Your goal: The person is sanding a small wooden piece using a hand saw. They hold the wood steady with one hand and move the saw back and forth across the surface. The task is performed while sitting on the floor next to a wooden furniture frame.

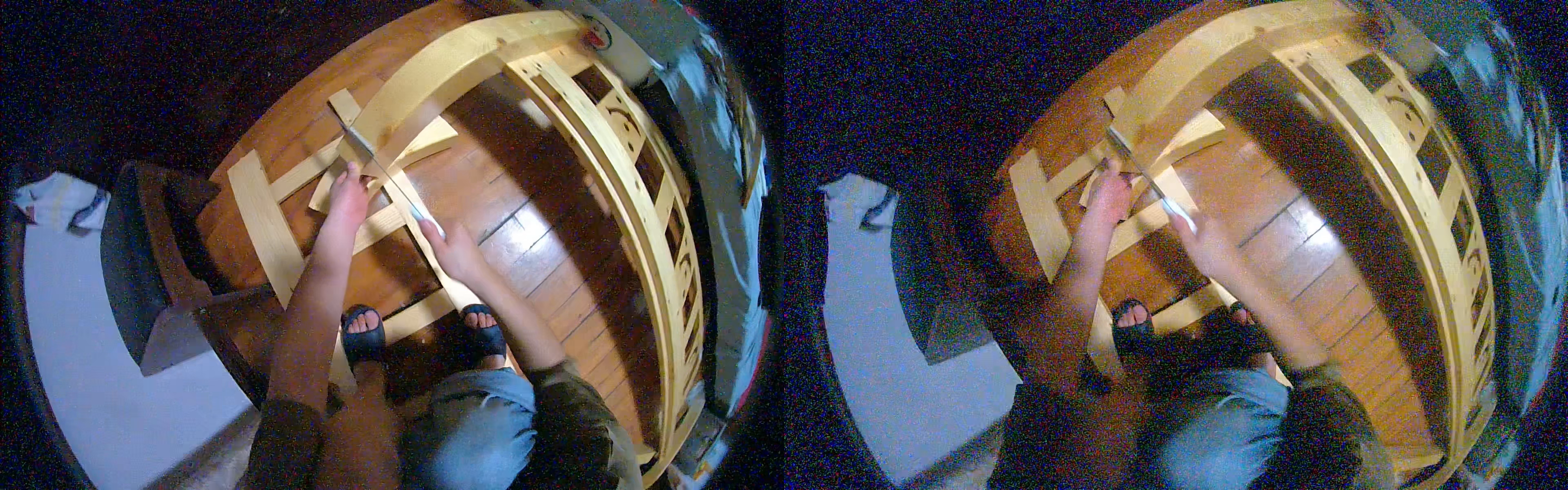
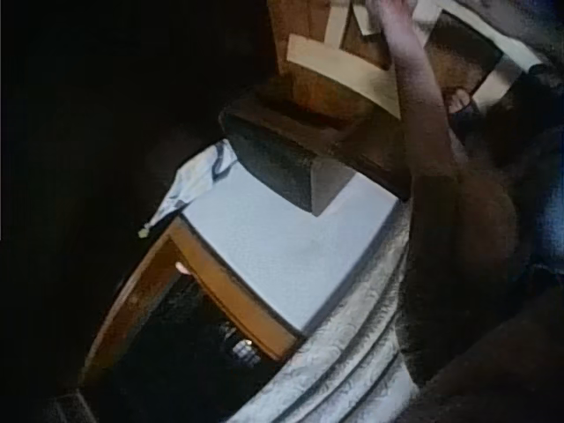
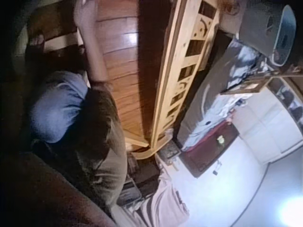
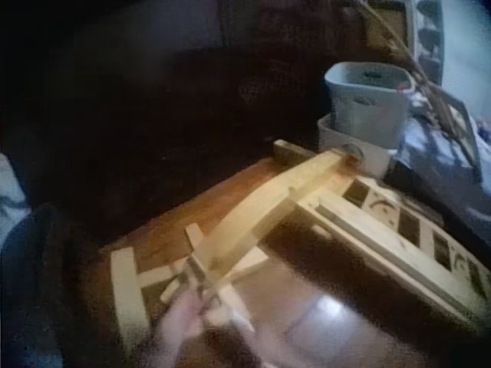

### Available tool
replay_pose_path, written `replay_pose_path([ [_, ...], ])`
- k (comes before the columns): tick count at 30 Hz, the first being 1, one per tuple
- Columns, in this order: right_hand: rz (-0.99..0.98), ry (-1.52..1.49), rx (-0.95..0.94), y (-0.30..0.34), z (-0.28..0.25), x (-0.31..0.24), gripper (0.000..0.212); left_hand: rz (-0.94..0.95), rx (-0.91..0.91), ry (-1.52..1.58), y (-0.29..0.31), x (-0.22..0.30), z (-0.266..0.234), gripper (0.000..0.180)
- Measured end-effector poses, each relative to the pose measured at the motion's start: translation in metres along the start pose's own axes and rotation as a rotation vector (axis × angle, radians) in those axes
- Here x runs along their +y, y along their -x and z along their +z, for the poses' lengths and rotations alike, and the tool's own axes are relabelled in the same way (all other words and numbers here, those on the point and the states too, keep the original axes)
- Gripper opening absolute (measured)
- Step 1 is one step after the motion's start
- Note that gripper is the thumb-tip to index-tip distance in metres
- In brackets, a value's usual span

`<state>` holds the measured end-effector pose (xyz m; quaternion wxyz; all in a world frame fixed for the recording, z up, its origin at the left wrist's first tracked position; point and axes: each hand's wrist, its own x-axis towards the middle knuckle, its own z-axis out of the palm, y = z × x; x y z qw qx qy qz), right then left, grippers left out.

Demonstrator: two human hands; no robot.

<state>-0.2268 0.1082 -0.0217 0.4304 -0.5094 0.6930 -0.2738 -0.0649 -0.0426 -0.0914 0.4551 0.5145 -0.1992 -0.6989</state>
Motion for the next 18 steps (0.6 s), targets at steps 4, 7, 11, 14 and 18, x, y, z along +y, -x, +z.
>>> replay_pose_path([
  [4, 0.022, -0.097, -0.037, 0.071, -0.014, 0.055, 0.042, -0.01, -0.018, -0.029, 0.012, 0.005, 0.004, 0.035],
  [7, 0.142, -0.084, -0.109, 0.072, -0.018, 0.043, 0.044, 0.095, -0.105, -0.271, 0.005, 0.006, -0.016, 0.036],
  [11, -0.041, 0.006, 0.068, -0.026, 0.008, 0.012, 0.054, 0.068, -0.143, 0.054, 0.004, -0.008, 0.0, 0.034],
  [14, -0.058, 0.04, 0.06, -0.058, 0.017, 0.002, 0.054, 0.219, -0.171, -0.388, -0.006, -0.005, -0.014, 0.03],
  [18, 0.136, -0.067, -0.055, 0.02, 0.001, 0.03, 0.051, 0.444, -0.132, -0.839, -0.015, -0.006, -0.036, 0.032],
])
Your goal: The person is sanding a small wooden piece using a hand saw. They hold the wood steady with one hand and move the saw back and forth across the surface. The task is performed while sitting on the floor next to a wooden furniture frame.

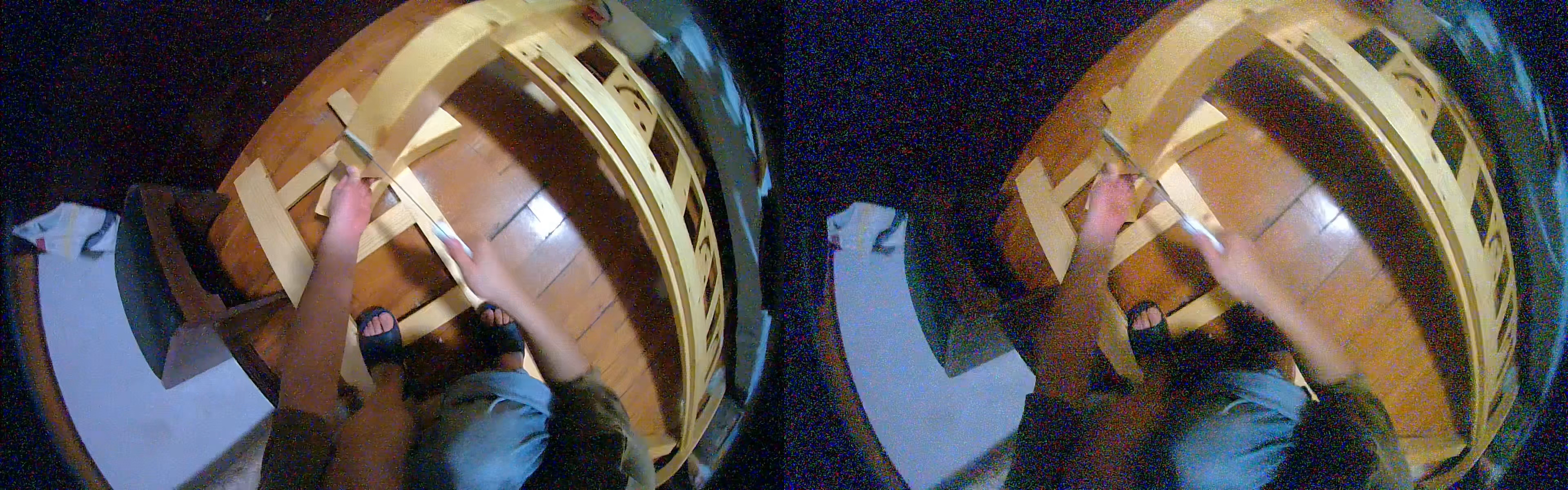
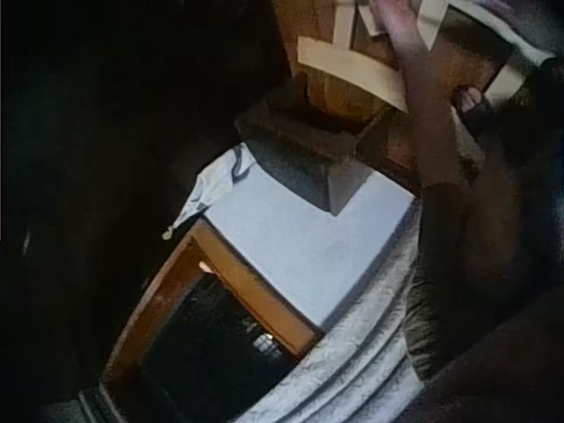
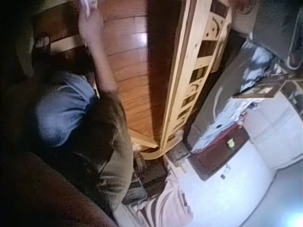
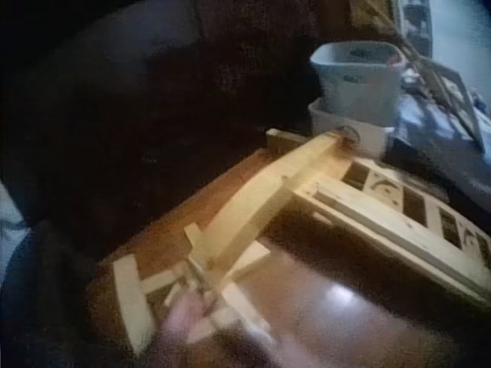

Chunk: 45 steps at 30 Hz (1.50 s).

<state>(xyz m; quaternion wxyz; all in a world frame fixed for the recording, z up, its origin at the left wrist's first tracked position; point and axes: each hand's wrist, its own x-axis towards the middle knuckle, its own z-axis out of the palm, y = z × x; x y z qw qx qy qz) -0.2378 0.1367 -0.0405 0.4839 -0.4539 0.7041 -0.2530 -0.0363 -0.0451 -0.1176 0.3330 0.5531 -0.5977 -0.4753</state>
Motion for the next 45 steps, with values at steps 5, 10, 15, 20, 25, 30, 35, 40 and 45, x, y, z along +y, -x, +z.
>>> replay_pose_path([
  [5, 0.113, -0.019, -0.129, 0.047, -0.033, 0.011, 0.05, -0.395, 0.057, 0.88, 0.009, 0.021, 0.013, 0.036],
  [10, 0.069, -0.077, -0.102, -0.022, -0.019, -0.049, 0.054, -0.395, 0.065, 0.864, 0.003, 0.028, 0.016, 0.035],
  [15, -0.228, -0.093, 0.026, -0.045, 0.004, -0.035, 0.054, -0.422, 0.064, 0.865, 0.005, 0.03, 0.014, 0.034],
  [20, -0.062, -0.14, 0.013, 0.015, -0.003, 0.01, 0.051, -0.388, 0.047, 0.856, 0.008, 0.028, 0.01, 0.033],
  [25, -0.132, -0.108, 0.035, -0.007, -0.002, -0.004, 0.049, -0.197, 0.017, 0.416, 0.009, 0.028, 0.02, 0.033],
  [30, -0.083, -0.213, -0.025, -0.045, 0.001, -0.034, 0.048, -0.408, 0.114, 0.744, 0.005, 0.029, 0.026, 0.034],
  [35, -0.044, -0.268, -0.05, 0.006, 0.002, 0.0, 0.041, -0.303, 0.144, 0.708, 0.012, 0.041, 0.014, 0.028],
  [40, -0.008, -0.231, -0.068, 0.0, -0.004, -0.025, 0.043, -0.343, 0.172, 0.731, 0.007, 0.018, 0.023, 0.033],
  [45, -0.013, -0.2, -0.062, -0.054, 0.005, -0.058, 0.047, -0.354, 0.195, 0.765, -0.001, 0.009, 0.038, 0.03],
])
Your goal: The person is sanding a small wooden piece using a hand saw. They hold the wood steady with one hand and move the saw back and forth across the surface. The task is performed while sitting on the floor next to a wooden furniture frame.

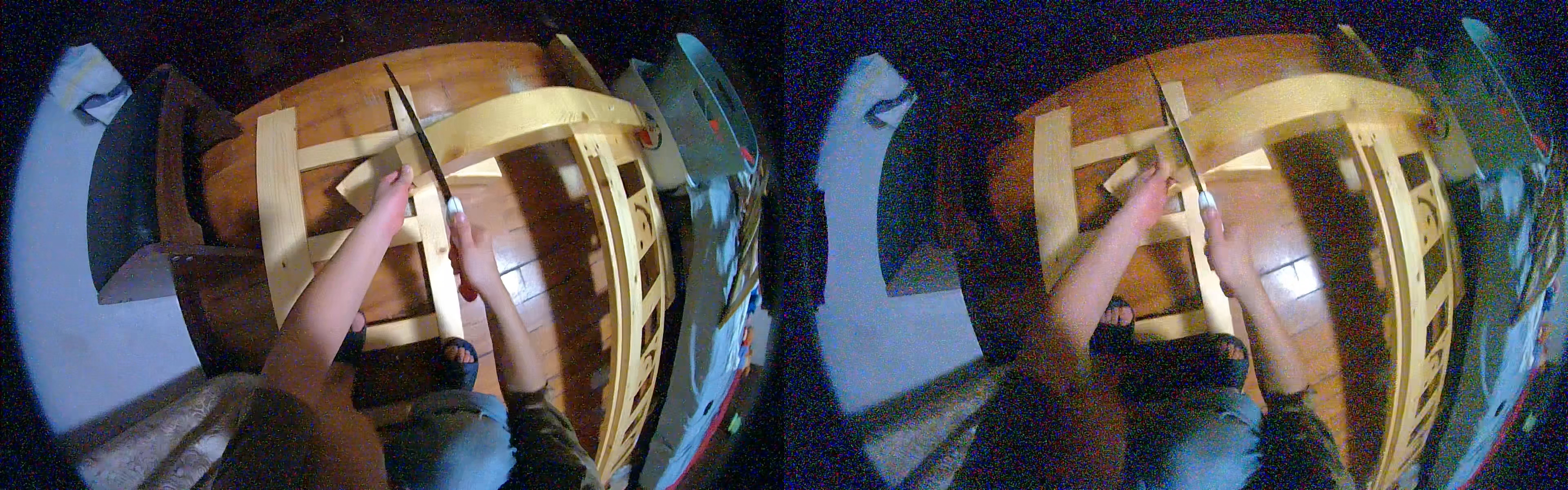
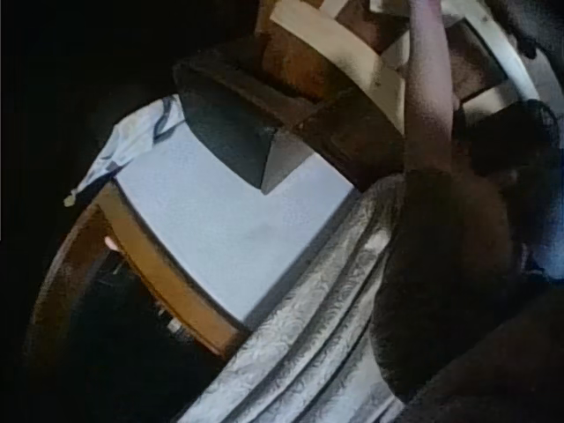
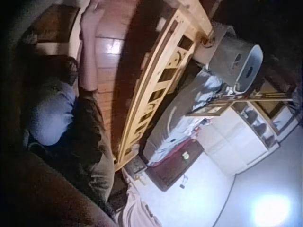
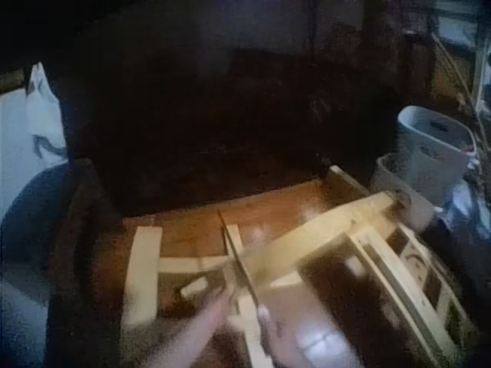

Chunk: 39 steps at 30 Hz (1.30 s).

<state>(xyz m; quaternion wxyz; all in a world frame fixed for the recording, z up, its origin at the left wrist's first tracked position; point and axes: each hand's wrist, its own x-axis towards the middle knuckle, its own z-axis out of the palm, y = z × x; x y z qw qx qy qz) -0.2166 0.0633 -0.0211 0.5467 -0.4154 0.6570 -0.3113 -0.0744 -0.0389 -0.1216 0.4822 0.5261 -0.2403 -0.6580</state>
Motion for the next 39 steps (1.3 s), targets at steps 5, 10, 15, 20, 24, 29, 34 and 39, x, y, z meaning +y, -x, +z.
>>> replay_pose_path([
  [5, -0.017, -0.004, 0.007, 0.078, -0.027, 0.074, 0.044, -0.116, 0.057, -0.085, 0.008, 0.012, -0.005, 0.048],
  [10, -0.001, -0.008, 0.007, 0.075, -0.031, 0.052, 0.044, -0.045, 0.129, -0.13, 0.023, 0.025, 0.012, 0.048],
  [15, -0.022, -0.068, -0.018, 0.008, 0.0, 0.005, 0.045, -0.041, -0.029, 0.047, 0.005, 0.005, 0.003, 0.041],
  [20, 0.001, -0.097, 0.047, 0.059, -0.011, 0.031, 0.043, -0.03, 0.055, -0.051, 0.008, 0.011, 0.0, 0.041],
  [24, 0.005, -0.101, 0.036, 0.069, -0.009, 0.035, 0.045, -0.03, 0.035, -0.117, 0.007, 0.003, 0.0, 0.044],
  [29, -0.056, -0.007, 0.021, 0.044, -0.014, 0.029, 0.047, -0.042, 0.049, -0.028, 0.001, 0.007, 0.007, 0.042],
  [34, -0.136, 0.024, 0.038, 0.016, 0.002, 0.012, 0.047, -0.021, 0.022, 0.069, -0.022, 0.0, -0.009, 0.025],
  [39, -0.064, -0.029, 0.099, 0.088, -0.028, 0.077, 0.046, -0.014, 0.026, -0.02, 0.002, 0.007, 0.009, 0.026],
])
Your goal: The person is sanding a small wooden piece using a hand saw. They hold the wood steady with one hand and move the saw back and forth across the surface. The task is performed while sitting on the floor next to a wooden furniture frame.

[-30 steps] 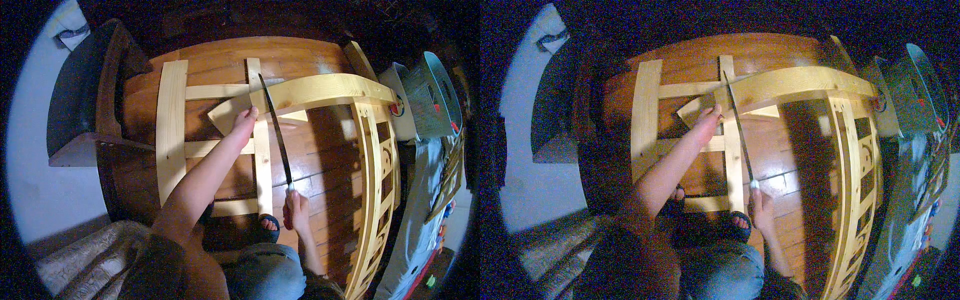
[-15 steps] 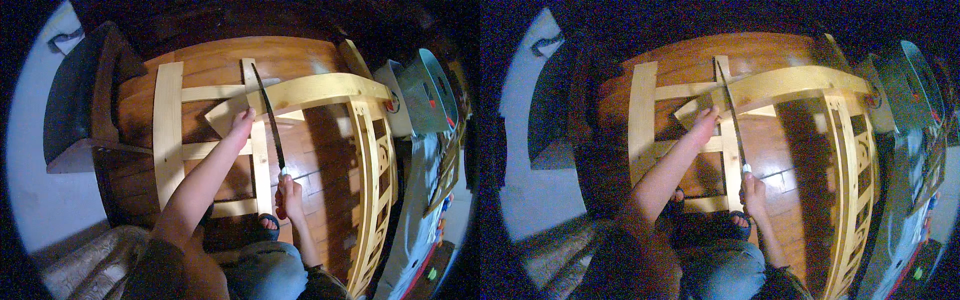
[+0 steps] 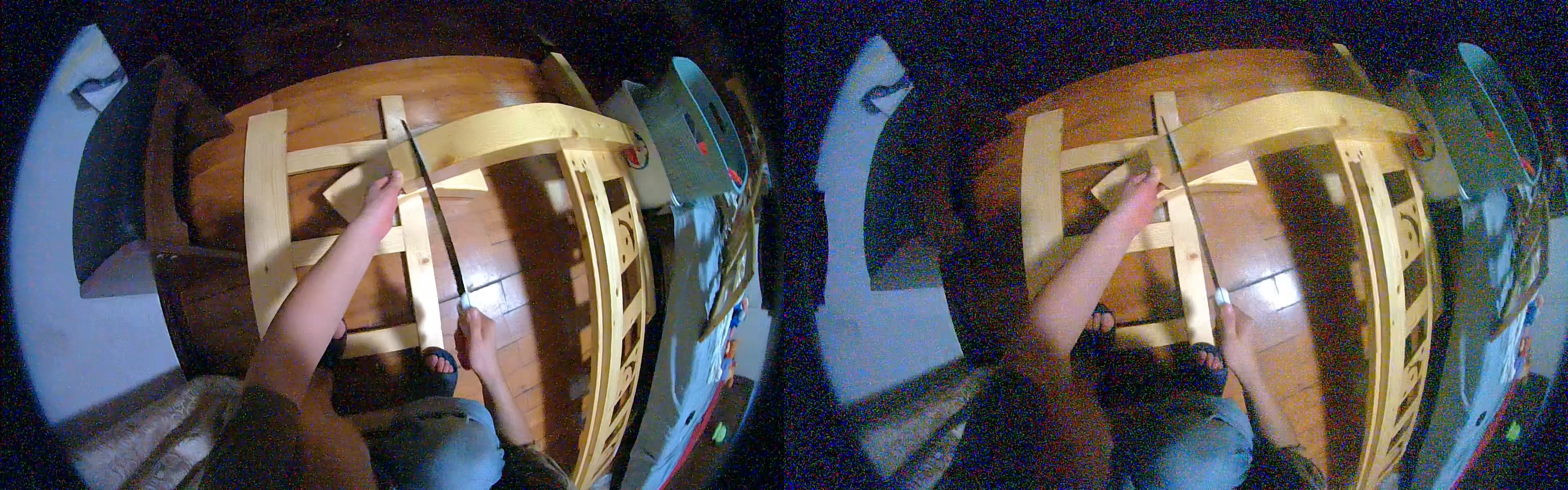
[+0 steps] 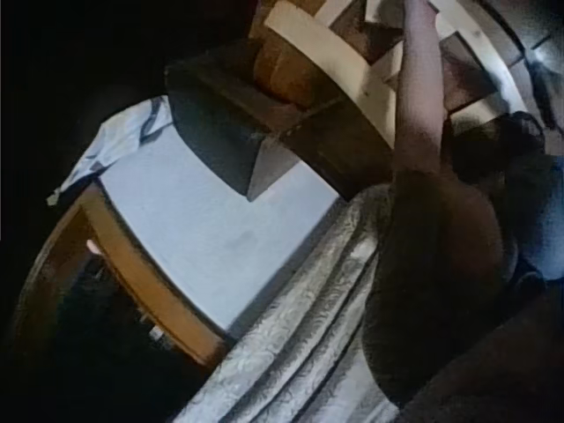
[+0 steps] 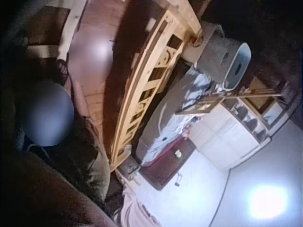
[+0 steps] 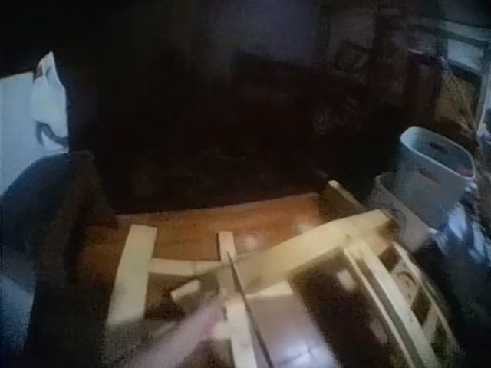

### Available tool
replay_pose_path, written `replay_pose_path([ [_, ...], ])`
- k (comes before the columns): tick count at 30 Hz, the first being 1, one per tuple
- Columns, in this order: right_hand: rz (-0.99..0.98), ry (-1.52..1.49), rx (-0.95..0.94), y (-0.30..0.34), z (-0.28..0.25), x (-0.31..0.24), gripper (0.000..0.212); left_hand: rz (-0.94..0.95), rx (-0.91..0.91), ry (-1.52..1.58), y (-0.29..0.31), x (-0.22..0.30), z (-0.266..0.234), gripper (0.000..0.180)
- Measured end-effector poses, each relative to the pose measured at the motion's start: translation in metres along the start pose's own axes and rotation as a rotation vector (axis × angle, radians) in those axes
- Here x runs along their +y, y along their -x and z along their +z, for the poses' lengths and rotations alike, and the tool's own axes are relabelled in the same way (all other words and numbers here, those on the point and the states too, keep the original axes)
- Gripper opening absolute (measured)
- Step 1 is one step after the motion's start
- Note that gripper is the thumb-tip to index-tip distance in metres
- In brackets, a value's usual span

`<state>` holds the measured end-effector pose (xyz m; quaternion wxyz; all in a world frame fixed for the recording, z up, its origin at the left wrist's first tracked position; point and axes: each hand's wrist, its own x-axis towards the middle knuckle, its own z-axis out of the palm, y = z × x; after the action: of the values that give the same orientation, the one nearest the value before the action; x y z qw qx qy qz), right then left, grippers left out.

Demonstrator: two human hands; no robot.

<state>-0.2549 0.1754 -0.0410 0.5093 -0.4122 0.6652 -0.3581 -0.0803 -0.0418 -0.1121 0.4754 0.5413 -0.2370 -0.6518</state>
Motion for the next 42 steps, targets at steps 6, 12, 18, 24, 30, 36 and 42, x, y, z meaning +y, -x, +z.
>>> replay_pose_path([
  [6, 0.146, -0.068, -0.136, -0.083, 0.03, -0.068, 0.05, -0.084, 0.014, 0.042, 0.004, 0.006, 0.003, 0.028],
  [12, 0.095, -0.129, -0.135, -0.04, 0.009, -0.008, 0.046, -0.103, 0.043, 0.037, -0.013, -0.002, -0.008, 0.037],
  [18, 0.003, 0.011, -0.081, -0.044, 0.018, -0.032, 0.047, -0.01, -0.057, 0.03, -0.004, 0.001, -0.011, 0.037],
  [24, -0.019, 0.011, -0.099, -0.069, 0.032, -0.029, 0.045, 0.009, 0.062, -0.013, -0.021, -0.009, -0.023, 0.042],
  [30, -0.014, 0.002, -0.026, 0.012, -0.01, 0.039, 0.045, -0.025, -0.018, -0.067, 0.004, 0.011, 0.0, 0.033],
  [36, 0.009, -0.002, -0.078, -0.085, 0.032, -0.045, 0.053, -0.076, 0.005, 0.04, 0.001, 0.011, 0.0, 0.033],
  [42, 0.014, -0.14, -0.021, 0.011, 0.005, 0.003, 0.049, -0.013, 0.006, 0.008, -0.004, 0.005, -0.003, 0.032],
])
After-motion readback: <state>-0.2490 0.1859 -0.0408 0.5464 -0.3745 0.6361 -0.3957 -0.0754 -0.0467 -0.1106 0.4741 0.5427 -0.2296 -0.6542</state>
